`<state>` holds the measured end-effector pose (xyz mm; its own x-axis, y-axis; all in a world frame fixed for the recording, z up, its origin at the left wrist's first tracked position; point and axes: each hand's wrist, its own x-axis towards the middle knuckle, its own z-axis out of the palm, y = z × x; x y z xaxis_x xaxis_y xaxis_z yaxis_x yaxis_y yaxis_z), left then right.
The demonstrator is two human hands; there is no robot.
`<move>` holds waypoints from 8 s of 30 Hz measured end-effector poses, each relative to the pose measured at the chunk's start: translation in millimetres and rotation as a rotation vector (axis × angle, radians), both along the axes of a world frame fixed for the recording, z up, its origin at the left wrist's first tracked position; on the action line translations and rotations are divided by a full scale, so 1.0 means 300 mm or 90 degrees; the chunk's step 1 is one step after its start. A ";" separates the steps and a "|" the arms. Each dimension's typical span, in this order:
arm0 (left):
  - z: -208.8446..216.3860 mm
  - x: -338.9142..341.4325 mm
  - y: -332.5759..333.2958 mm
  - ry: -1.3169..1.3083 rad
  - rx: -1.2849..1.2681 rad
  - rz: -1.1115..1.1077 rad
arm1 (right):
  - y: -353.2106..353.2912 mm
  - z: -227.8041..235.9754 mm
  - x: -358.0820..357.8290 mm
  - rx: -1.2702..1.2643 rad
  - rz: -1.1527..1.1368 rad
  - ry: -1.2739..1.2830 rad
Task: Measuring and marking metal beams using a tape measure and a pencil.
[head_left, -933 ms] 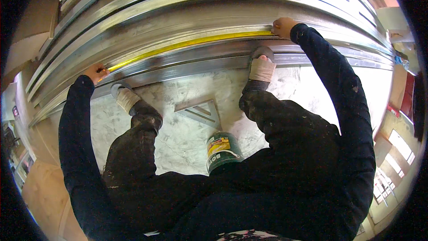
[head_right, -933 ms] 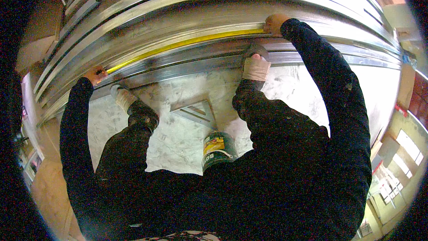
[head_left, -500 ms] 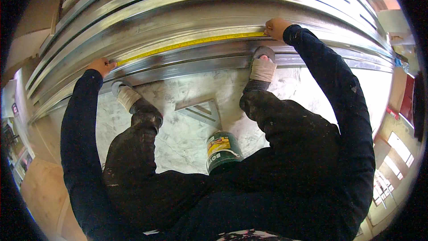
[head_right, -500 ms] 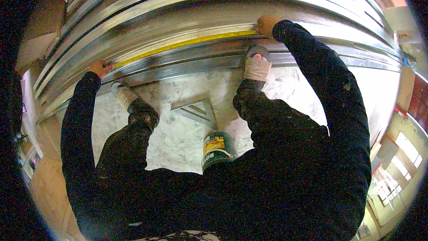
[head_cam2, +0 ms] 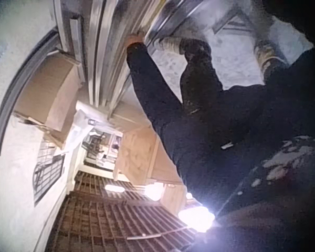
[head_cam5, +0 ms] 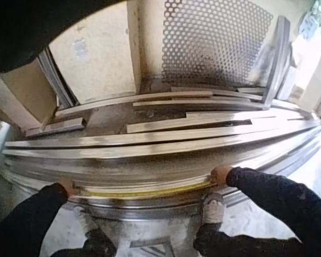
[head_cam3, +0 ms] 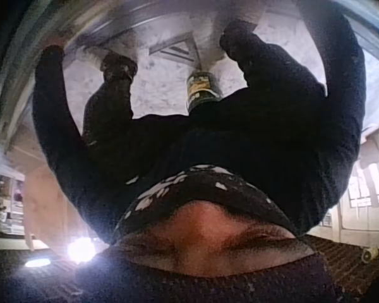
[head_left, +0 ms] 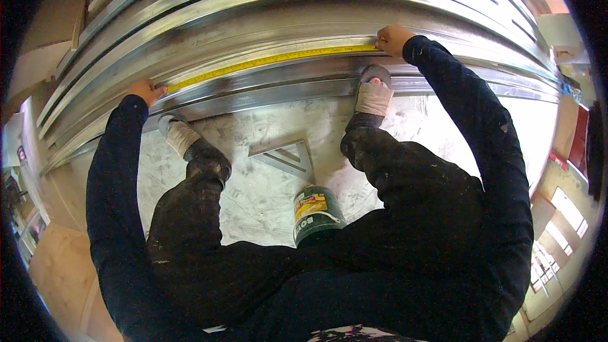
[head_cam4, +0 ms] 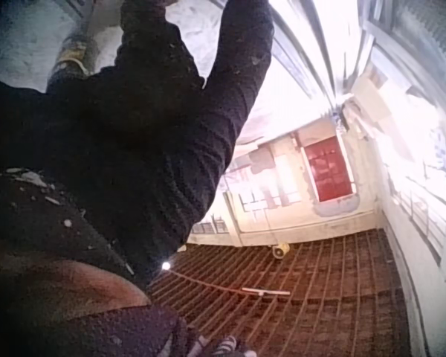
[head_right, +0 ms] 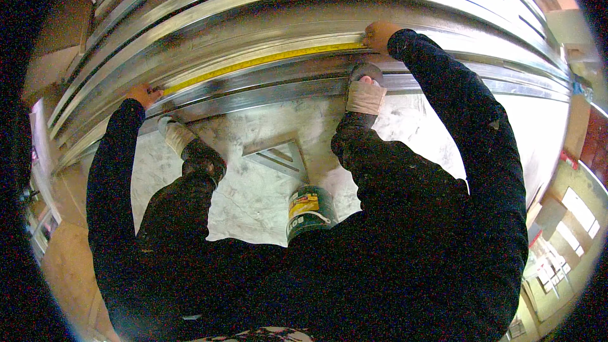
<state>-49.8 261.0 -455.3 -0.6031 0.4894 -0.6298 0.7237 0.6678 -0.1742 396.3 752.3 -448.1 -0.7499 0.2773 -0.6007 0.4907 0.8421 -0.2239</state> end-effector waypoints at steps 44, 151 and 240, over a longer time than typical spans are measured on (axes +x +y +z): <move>-0.054 0.001 -0.004 0.037 -0.110 0.003 | 0.002 -0.026 -0.012 -0.059 -0.052 -0.026; 0.027 0.043 0.080 0.008 -0.146 0.042 | 0.003 -0.029 0.031 -0.035 -0.022 -0.009; 0.035 0.059 0.080 0.036 -0.141 0.021 | -0.113 0.005 0.241 -0.069 0.026 -0.028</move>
<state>-32.1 284.8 -444.7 -0.6536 0.3227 -0.6846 0.6872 0.6321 -0.3581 468.7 718.3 -446.6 -0.7317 0.1782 -0.6579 0.4675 0.8336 -0.2941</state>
